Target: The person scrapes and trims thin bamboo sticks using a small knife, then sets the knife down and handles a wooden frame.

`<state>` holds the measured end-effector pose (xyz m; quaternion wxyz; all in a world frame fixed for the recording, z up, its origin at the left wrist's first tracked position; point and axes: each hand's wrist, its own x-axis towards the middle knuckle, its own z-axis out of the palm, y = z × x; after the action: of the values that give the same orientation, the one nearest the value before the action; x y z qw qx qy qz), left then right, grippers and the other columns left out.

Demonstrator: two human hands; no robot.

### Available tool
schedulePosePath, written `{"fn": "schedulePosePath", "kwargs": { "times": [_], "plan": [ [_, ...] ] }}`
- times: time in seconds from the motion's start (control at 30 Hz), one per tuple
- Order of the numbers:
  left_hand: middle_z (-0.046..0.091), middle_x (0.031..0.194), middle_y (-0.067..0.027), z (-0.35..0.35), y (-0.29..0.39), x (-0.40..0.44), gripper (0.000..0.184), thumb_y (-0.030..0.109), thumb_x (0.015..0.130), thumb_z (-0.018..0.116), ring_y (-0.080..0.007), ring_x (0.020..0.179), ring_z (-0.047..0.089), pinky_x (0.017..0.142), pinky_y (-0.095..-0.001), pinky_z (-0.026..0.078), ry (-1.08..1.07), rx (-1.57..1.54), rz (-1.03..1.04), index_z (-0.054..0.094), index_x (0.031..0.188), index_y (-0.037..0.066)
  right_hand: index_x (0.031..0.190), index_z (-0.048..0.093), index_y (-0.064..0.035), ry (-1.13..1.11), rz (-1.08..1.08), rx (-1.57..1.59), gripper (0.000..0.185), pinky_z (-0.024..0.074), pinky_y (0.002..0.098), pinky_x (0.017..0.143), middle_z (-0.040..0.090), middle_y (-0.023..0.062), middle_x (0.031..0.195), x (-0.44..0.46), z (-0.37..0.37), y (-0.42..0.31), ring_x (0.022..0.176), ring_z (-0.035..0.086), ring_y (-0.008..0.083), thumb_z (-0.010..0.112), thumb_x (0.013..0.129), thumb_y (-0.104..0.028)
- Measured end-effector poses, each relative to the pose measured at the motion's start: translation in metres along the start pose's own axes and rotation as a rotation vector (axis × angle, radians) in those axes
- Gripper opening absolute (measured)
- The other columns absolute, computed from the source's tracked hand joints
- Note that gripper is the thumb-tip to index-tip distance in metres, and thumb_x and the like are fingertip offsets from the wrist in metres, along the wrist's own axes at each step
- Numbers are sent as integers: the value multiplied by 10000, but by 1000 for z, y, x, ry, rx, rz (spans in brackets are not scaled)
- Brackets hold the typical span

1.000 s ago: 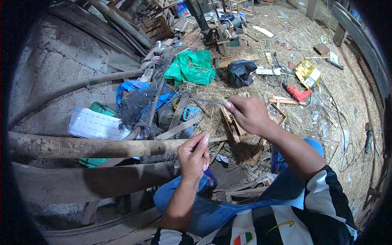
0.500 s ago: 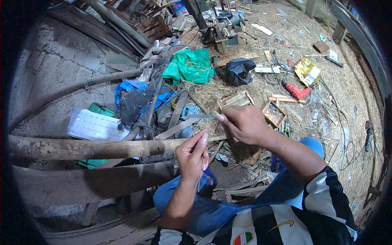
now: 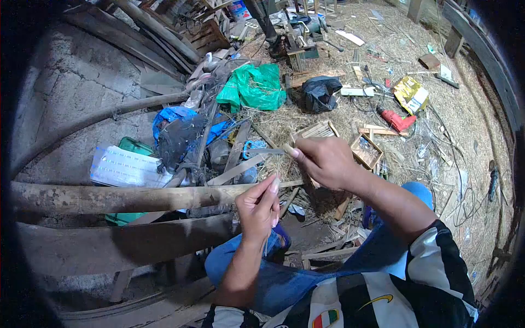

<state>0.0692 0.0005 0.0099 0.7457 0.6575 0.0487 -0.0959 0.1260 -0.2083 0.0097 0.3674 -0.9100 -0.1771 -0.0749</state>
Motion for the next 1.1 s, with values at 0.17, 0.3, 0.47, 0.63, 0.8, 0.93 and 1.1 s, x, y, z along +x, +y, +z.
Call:
{"fn": "schedulePosePath", "kwargs": {
  "times": [0.17,0.3,0.47,0.63,0.8,0.93,1.1],
  "plan": [
    [557,607,-17,2,-1,0,251,59,958,615,-46,404,415,359,-211,326,17,35,13,672,1196,7,876,604,-109,-22,-98,19,324,482,508,546,651,140,743,-7,5,-4,698,651,374,489,990,-390],
    [535,573,-30,5,-3,3,235,79,952,622,-69,358,399,319,-224,313,39,85,36,683,1165,1,866,613,-107,-25,3,4,350,488,515,554,649,155,716,0,-1,-1,676,650,387,489,988,-411],
    [566,606,-13,1,-5,1,237,67,953,630,-42,406,422,364,-206,329,9,103,37,682,1173,-3,854,613,-95,-39,68,12,377,468,511,568,628,179,707,8,-1,13,678,633,403,480,998,-418],
    [516,563,-17,7,7,0,270,115,968,612,-59,335,360,311,-221,304,20,-16,-89,655,1203,-10,863,605,-58,67,125,195,377,439,499,575,589,196,679,5,3,12,669,603,416,478,1010,-382],
    [493,533,-17,11,17,1,280,126,979,601,-59,325,356,303,-219,302,2,-82,-138,638,1221,-9,887,575,-96,-5,-18,98,318,477,506,559,628,160,708,-9,5,-9,677,636,393,478,1000,-377],
    [497,528,-13,10,12,0,225,119,968,624,-53,332,364,312,-218,300,10,-115,-105,688,1150,3,884,571,-85,-9,-114,35,294,490,494,536,642,135,714,-14,6,-14,663,645,370,506,982,-355],
    [488,518,-10,6,2,1,244,121,966,626,-61,328,359,308,-227,301,-10,-118,-48,682,1172,3,880,562,-85,-35,-129,-8,294,490,490,526,646,125,729,-12,1,-13,656,648,363,505,982,-355]
  ]
}}
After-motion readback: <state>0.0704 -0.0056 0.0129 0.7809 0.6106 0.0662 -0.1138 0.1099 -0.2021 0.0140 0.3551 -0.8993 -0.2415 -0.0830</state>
